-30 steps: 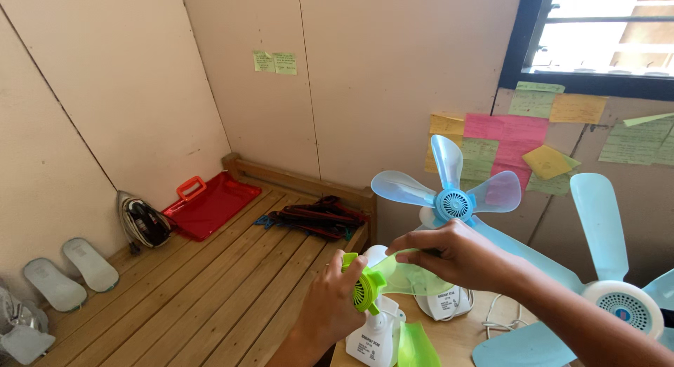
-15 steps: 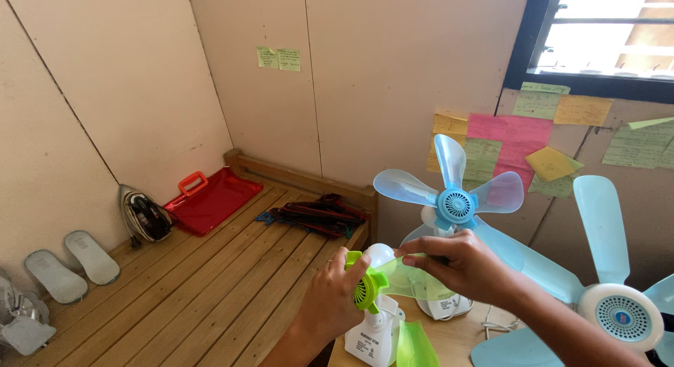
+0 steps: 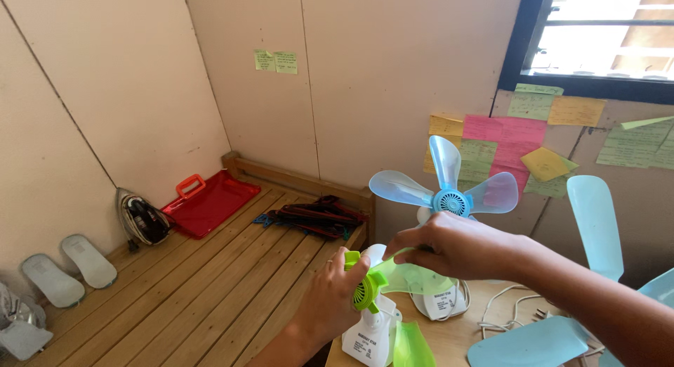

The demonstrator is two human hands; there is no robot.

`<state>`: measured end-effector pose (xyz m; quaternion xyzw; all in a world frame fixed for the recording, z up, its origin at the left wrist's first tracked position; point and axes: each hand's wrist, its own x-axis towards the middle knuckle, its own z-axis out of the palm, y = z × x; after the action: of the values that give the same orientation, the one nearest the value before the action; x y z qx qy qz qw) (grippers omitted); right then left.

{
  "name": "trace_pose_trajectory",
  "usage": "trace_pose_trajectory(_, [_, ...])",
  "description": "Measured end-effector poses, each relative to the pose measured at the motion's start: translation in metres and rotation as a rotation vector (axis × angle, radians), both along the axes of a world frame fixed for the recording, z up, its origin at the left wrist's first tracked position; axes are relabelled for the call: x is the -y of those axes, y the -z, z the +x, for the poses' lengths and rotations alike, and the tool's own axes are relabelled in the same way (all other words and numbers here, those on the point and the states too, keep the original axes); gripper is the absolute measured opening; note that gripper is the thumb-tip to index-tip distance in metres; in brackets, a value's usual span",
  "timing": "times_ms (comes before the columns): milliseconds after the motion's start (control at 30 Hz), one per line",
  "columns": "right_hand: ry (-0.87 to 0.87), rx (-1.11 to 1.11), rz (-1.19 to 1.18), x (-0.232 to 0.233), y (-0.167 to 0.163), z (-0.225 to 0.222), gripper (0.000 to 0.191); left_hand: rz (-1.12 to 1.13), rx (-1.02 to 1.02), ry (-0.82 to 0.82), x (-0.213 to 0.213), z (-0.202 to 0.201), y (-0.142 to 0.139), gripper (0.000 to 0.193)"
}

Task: The person disassembles small table fans by hand, pulling the translucent plastic blades off the motor hubs of a green fan and then a blue fan, setting the removed blades on the table. They then begin reattaching blades, pressing them back onto the hubs.

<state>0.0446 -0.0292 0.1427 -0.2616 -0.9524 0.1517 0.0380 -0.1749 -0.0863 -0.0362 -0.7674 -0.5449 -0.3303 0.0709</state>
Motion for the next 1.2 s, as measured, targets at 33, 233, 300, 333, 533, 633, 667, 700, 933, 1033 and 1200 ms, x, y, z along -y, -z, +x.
trace_pose_trajectory(33, [0.009, 0.031, -0.002, 0.000, -0.003, -0.001, 0.030, -0.039, 0.008, -0.003, 0.000, 0.000, -0.001, 0.072])
trace_pose_trajectory(233, [-0.043, 0.087, 0.019, 0.000, -0.013, -0.006, 0.031, -0.008, 0.018, 0.008, 0.001, -0.002, -0.002, 0.073])
trace_pose_trajectory(300, [-0.080, 0.093, 0.028, 0.000, -0.015, -0.009, 0.031, -0.033, 0.030, 0.008, 0.001, -0.003, -0.002, 0.070])
trace_pose_trajectory(333, [-0.106, 0.076, 0.019, -0.001, -0.015, -0.010, 0.031, -0.040, 0.029, 0.009, 0.002, -0.003, -0.002, 0.071])
trace_pose_trajectory(533, [-0.103, 0.135, 0.020, -0.002, -0.019, -0.013, 0.031, -0.041, 0.023, 0.011, 0.002, -0.003, -0.002, 0.074])
trace_pose_trajectory(633, [-0.131, 0.125, 0.019, -0.002, -0.020, -0.014, 0.029, -0.040, 0.007, 0.013, 0.001, -0.003, -0.003, 0.074])
trace_pose_trajectory(667, [-0.148, 0.112, 0.018, -0.002, -0.021, -0.014, 0.028, -0.070, 0.010, 0.014, 0.000, -0.003, -0.004, 0.074])
trace_pose_trajectory(700, [-0.151, 0.110, 0.012, -0.002, -0.021, -0.015, 0.028, -0.101, 0.016, 0.013, 0.000, -0.003, -0.004, 0.074])
trace_pose_trajectory(933, [-0.134, 0.150, 0.039, -0.010, -0.017, -0.010, 0.030, -0.029, 0.001, 0.007, -0.002, -0.003, -0.001, 0.072])
trace_pose_trajectory(1033, [-0.081, 0.099, 0.064, -0.009, -0.007, -0.004, 0.029, 0.007, -0.005, 0.004, -0.003, -0.004, -0.001, 0.074])
trace_pose_trajectory(1200, [-0.017, -0.186, 0.132, -0.006, -0.009, 0.010, 0.028, -0.084, 0.256, -0.100, -0.001, -0.011, -0.004, 0.075])
